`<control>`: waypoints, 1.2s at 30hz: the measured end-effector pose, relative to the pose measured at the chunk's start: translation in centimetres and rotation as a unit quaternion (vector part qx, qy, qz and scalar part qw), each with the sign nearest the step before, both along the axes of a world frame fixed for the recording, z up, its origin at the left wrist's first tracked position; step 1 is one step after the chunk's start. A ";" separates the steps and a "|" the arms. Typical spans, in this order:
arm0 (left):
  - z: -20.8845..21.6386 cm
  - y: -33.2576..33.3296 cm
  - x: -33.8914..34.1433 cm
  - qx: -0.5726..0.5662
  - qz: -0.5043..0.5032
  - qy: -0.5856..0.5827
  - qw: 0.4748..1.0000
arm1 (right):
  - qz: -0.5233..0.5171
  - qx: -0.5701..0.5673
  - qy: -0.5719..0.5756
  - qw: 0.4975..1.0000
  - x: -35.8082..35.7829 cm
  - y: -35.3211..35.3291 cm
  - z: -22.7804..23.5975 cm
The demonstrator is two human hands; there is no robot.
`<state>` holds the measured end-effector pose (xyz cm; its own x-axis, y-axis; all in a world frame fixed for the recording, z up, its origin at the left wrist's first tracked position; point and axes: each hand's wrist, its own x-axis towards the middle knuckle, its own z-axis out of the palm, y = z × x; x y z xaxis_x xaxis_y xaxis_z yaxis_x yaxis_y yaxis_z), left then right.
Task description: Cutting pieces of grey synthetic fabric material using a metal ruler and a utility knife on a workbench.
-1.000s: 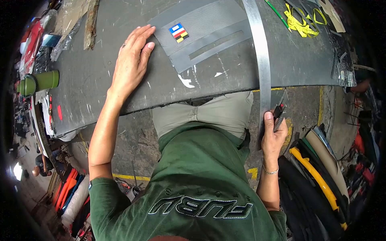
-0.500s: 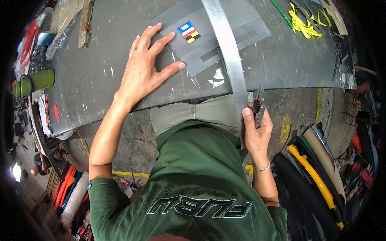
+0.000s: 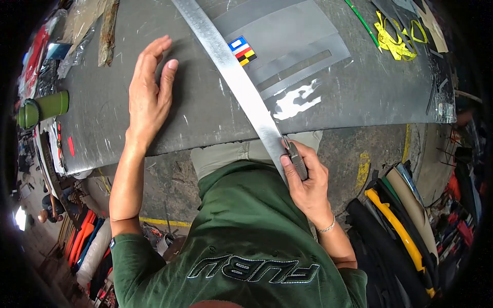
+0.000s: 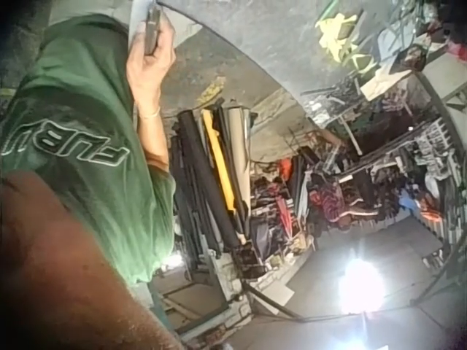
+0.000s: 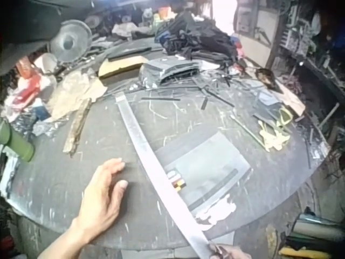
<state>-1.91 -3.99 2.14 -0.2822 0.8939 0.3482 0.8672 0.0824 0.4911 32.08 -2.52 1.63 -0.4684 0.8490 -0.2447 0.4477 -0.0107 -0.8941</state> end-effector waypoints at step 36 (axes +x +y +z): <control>-2.0 1.8 3.0 -0.125 -0.095 0.093 0.983 | 0.129 0.125 -0.040 0.983 -1.5 1.2 0.7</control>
